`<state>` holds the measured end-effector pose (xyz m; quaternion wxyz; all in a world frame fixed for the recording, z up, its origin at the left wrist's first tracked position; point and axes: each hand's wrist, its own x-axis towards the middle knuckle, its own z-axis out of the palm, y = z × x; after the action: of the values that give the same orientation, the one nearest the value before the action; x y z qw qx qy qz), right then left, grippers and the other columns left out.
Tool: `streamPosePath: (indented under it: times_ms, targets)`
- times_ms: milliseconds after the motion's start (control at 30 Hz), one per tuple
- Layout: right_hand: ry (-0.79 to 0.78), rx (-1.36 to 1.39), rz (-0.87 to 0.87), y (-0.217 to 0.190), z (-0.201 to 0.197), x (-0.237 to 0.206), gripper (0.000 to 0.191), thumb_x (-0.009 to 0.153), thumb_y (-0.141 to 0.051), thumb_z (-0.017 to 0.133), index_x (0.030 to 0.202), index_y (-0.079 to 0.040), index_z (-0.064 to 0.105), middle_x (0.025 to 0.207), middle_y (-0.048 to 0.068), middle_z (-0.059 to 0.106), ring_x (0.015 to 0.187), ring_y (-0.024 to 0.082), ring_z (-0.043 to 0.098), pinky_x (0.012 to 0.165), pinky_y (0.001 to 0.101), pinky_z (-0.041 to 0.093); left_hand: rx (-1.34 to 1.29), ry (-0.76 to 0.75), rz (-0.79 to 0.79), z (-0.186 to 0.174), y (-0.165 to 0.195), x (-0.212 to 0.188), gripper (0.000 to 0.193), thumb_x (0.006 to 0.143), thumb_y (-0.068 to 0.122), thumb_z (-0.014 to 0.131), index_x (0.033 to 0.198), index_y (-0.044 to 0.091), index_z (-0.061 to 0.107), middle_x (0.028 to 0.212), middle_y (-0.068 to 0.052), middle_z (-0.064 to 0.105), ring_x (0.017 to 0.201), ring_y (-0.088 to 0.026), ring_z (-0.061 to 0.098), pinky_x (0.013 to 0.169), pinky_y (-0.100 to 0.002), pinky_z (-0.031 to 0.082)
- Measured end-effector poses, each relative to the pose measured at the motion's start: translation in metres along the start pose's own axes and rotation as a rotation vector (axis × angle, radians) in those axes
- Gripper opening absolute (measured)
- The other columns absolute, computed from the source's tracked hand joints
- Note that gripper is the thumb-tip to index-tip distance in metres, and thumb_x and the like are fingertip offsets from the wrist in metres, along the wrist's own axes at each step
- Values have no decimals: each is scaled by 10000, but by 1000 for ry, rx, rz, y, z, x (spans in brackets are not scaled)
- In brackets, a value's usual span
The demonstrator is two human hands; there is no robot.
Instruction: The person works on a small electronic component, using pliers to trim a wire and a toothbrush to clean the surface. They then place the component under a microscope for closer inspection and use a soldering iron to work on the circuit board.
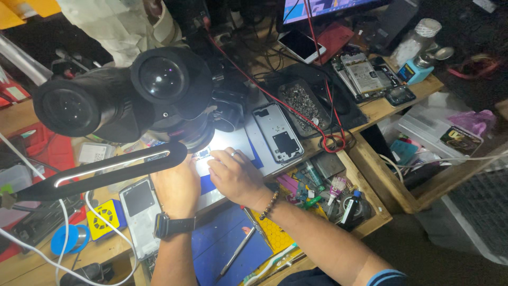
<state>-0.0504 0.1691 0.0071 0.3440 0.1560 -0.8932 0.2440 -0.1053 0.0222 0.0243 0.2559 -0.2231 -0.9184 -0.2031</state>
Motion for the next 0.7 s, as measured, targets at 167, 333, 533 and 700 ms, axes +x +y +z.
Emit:
streamPosePath:
  times_ms: [167, 333, 533, 700]
  targets:
    - [-5, 0, 4, 0, 0, 0, 113, 878, -117, 689, 981, -78, 661, 1093, 82, 640, 996, 291, 623, 889, 428, 509, -18, 2, -8, -2, 2, 0, 131, 828, 110, 726, 942, 47, 730, 995, -150, 694, 1015, -392, 639, 901, -530, 442]
    - [-2, 8, 9, 0, 0, -1, 105, 881, -116, 687, 974, -78, 655, 1093, 81, 639, 991, 291, 620, 886, 429, 510, -28, 21, 15, -4, 2, 0, 150, 822, 94, 726, 965, 49, 733, 1021, -151, 694, 1032, -396, 632, 913, -532, 441]
    - [-8, 6, 10, -1, -1, 0, 99, 883, -120, 686, 967, -77, 653, 1088, 81, 643, 988, 291, 623, 885, 429, 509, -24, 13, 13, -3, 2, -1, 156, 831, 101, 724, 977, 44, 727, 1044, -156, 694, 1043, -400, 630, 920, -532, 439]
    - [0, 0, 3, -1, -2, 1, 93, 889, -121, 685, 966, -76, 656, 1091, 82, 648, 990, 291, 626, 891, 424, 511, -43, 25, 14, -4, 2, -1, 171, 837, 97, 716, 998, 42, 733, 1055, -156, 693, 1052, -398, 630, 931, -529, 436]
